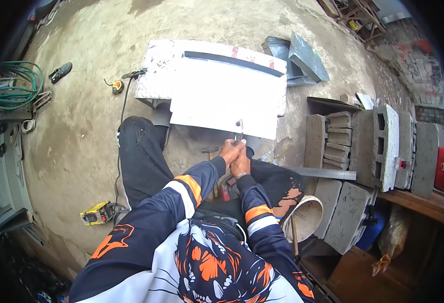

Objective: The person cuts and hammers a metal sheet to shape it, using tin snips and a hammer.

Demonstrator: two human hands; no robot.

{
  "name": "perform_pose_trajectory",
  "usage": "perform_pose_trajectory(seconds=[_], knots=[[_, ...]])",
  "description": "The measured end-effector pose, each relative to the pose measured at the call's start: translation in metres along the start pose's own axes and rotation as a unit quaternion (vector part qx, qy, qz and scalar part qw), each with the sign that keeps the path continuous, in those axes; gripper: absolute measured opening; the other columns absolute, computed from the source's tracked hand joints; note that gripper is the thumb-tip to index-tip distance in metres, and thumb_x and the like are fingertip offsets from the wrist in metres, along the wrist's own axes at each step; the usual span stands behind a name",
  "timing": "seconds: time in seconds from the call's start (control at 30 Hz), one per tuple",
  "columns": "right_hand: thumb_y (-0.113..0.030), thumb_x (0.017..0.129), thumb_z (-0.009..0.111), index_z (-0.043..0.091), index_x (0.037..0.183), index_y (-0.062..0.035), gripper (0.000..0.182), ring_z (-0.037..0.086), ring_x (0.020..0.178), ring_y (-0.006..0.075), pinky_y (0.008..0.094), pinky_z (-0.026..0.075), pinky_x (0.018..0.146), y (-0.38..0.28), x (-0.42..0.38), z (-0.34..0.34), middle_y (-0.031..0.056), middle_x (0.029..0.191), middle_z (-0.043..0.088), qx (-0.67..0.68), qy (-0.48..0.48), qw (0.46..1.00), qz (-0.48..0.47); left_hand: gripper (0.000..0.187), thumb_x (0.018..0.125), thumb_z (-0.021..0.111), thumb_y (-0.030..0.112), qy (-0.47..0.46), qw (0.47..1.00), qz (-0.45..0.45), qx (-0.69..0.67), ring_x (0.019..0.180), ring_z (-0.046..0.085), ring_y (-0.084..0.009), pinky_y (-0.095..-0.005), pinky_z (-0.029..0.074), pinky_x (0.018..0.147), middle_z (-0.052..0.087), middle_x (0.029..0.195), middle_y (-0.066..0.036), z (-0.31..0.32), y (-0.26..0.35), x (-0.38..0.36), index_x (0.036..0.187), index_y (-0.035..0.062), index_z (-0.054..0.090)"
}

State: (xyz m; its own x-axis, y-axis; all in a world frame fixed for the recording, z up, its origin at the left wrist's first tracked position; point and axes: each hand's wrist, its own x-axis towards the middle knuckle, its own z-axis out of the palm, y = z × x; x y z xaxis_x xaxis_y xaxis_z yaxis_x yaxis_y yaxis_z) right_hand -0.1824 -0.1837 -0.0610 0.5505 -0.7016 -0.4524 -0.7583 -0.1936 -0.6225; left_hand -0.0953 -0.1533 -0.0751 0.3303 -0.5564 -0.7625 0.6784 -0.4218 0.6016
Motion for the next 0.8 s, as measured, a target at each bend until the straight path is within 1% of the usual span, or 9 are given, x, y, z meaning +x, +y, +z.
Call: perform_pose_trajectory(seconds=[0.3, 0.4, 0.5, 0.53, 0.57, 0.63, 0.7, 0.73, 0.8], knots=[[-0.031, 0.09, 0.059, 0.03, 0.141, -0.005, 0.064, 0.06, 0.106, 0.048, 0.0484, 0.049, 0.085, 0.005, -0.001, 0.007, 0.0309, 0.113, 0.062, 0.006, 0.047, 0.998, -0.051, 0.083, 0.088, 0.066, 0.047, -0.03, 0.997, 0.007, 0.067, 0.116, 0.057, -0.0302, -0.0376, 0.048, 0.096, 0.054, 0.127, -0.026, -0.003, -0.003, 0.015, 0.137, -0.0116, 0.033], [-0.032, 0.09, 0.059, 0.029, 0.142, -0.0057, 0.066, 0.06, 0.105, 0.0481, 0.0482, 0.049, 0.084, 0.011, 0.006, 0.008, 0.0311, 0.115, 0.062, 0.002, 0.045, 0.999, -0.023, 0.084, 0.093, 0.058, 0.05, -0.079, 0.99, 0.022, 0.111, 0.125, 0.05, -0.0299, -0.041, 0.042, 0.104, 0.048, 0.136, -0.026, -0.004, -0.02, 0.033, 0.143, -0.0091, 0.027], [-0.028, 0.093, 0.055, 0.026, 0.145, -0.007, 0.063, 0.06, 0.103, 0.0483, 0.0488, 0.05, 0.083, 0.02, 0.011, 0.007, 0.0307, 0.115, 0.062, -0.006, 0.041, 0.997, -0.07, 0.072, 0.093, 0.06, 0.044, -0.063, 0.988, 0.054, 0.127, 0.125, 0.051, -0.0328, -0.0426, 0.04, 0.106, 0.051, 0.133, -0.023, -0.006, -0.014, 0.031, 0.141, -0.0038, 0.035], [-0.028, 0.093, 0.055, 0.026, 0.145, -0.007, 0.063, 0.06, 0.103, 0.0483, 0.0488, 0.05, 0.083, 0.022, 0.012, 0.005, 0.0307, 0.115, 0.062, -0.007, 0.042, 0.997, -0.07, 0.066, 0.091, 0.062, 0.039, -0.101, 0.919, 0.111, 0.364, 0.124, 0.051, -0.0347, -0.0426, 0.039, 0.106, 0.053, 0.131, -0.022, -0.016, 0.006, 0.023, 0.139, 0.0005, 0.04], [-0.024, 0.094, 0.052, 0.025, 0.147, -0.0078, 0.062, 0.061, 0.099, 0.0481, 0.0498, 0.049, 0.081, 0.024, 0.011, 0.005, 0.0311, 0.11, 0.063, -0.025, 0.061, 0.995, -0.081, 0.06, 0.089, 0.063, 0.034, -0.133, 0.79, 0.16, 0.577, 0.123, 0.051, -0.0365, -0.0426, 0.039, 0.107, 0.055, 0.129, -0.02, -0.024, 0.03, 0.004, 0.138, 0.0048, 0.044], [-0.021, 0.095, 0.049, 0.023, 0.149, -0.0086, 0.061, 0.063, 0.095, 0.048, 0.0507, 0.049, 0.079, 0.02, 0.009, 0.001, 0.0315, 0.105, 0.064, -0.041, 0.084, 0.992, -0.087, 0.046, 0.085, 0.06, 0.026, 0.041, 0.813, 0.234, 0.531, 0.125, 0.049, -0.0371, -0.0475, 0.037, 0.107, 0.056, 0.131, -0.016, -0.032, 0.059, -0.034, 0.128, 0.0099, 0.055], [-0.011, 0.093, 0.046, 0.017, 0.152, -0.0118, 0.066, 0.061, 0.087, 0.0512, 0.0564, 0.045, 0.077, -0.004, 0.002, -0.012, 0.0335, 0.095, 0.064, -0.031, 0.03, 0.999, -0.018, 0.037, 0.089, 0.056, 0.023, 0.167, 0.65, 0.421, 0.61, 0.127, 0.048, -0.0327, -0.0511, 0.037, 0.106, 0.054, 0.132, -0.014, -0.039, 0.055, -0.01, 0.123, 0.0108, 0.056], [-0.011, 0.093, 0.046, 0.017, 0.152, -0.0118, 0.066, 0.061, 0.087, 0.0512, 0.0564, 0.045, 0.077, -0.004, 0.001, -0.012, 0.0335, 0.095, 0.064, -0.032, 0.032, 0.999, -0.018, 0.037, 0.089, 0.056, 0.023, 0.167, 0.65, 0.423, 0.609, 0.127, 0.048, -0.0327, -0.0511, 0.037, 0.106, 0.054, 0.132, -0.014, -0.044, 0.05, 0.006, 0.123, 0.0108, 0.056], [-0.01, 0.092, 0.047, 0.012, 0.154, -0.0139, 0.071, 0.061, 0.085, 0.0507, 0.0568, 0.045, 0.076, -0.006, 0.002, -0.013, 0.0347, 0.091, 0.063, -0.075, 0.042, 0.996, -0.021, 0.035, 0.089, 0.058, 0.019, 0.171, 0.578, 0.374, 0.705, 0.127, 0.048, -0.0349, -0.0546, 0.042, 0.099, 0.049, 0.135, -0.013, -0.054, 0.052, 0.03, 0.123, 0.0106, 0.055]])
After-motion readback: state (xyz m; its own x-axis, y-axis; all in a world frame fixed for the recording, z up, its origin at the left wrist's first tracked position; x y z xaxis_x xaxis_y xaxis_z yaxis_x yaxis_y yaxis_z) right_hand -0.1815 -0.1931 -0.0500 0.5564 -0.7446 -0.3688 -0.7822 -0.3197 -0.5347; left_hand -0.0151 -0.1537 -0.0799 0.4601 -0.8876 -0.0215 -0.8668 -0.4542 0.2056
